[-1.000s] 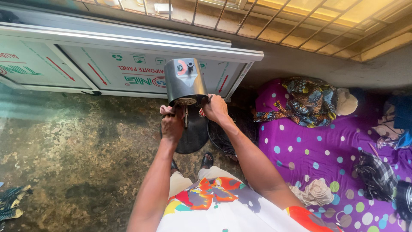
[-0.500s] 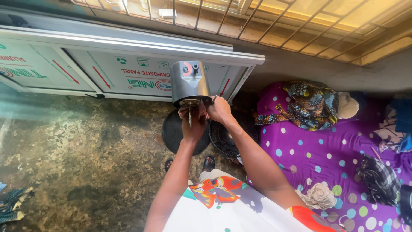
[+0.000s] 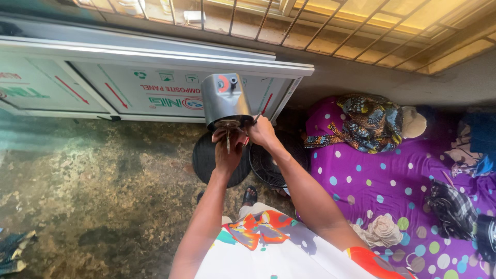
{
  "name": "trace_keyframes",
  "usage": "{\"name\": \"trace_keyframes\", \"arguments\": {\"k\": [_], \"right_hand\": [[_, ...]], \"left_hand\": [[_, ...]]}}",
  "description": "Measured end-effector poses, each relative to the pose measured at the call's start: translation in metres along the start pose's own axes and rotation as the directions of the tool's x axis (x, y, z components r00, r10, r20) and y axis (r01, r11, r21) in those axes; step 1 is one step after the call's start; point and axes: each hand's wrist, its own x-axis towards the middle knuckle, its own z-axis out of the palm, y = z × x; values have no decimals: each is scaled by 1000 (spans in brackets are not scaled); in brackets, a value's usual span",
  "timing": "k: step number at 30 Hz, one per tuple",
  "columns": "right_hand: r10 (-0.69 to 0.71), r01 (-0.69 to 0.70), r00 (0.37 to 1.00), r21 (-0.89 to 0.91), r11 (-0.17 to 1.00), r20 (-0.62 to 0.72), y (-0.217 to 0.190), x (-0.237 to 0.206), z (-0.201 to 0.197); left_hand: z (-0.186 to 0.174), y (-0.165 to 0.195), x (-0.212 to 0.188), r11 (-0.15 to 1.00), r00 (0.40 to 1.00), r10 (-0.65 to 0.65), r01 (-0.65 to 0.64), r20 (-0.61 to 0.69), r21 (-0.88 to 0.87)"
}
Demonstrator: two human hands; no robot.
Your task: The person services a small electric appliance, appearing to be a blender or grinder base, standing beside a bed. They use a screwdriver to unscrew and remove the bottom plate, wipe components with a cloth, and work on the appliance's internal parts with the screwdriver.
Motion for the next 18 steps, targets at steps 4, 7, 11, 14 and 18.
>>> {"name": "trace_keyframes", "arguments": {"k": [4,7,11,14,18], "right_hand": [[20,-19,1000,47,999,-12,12,5,4],[-59,55,997,-65,996,-55,21,8,5],[-31,32,999,35,999,-26,26,10,5],[-18,19,1000,66,998,-18,24,8,4],[21,-22,1000,100,995,2,21,-1,4]], "left_hand": [[-6,11,-25,955,956,-293,291,30,55],[-5,14,-39,724,752,-660,640,13,-260],[-5,1,-34,-35,497,-728,662,473,-749],[1,-2,-24,-273,588,-590,499,553,-822],[20,5,-13,-470,436,-613,470,659,-748]]}}
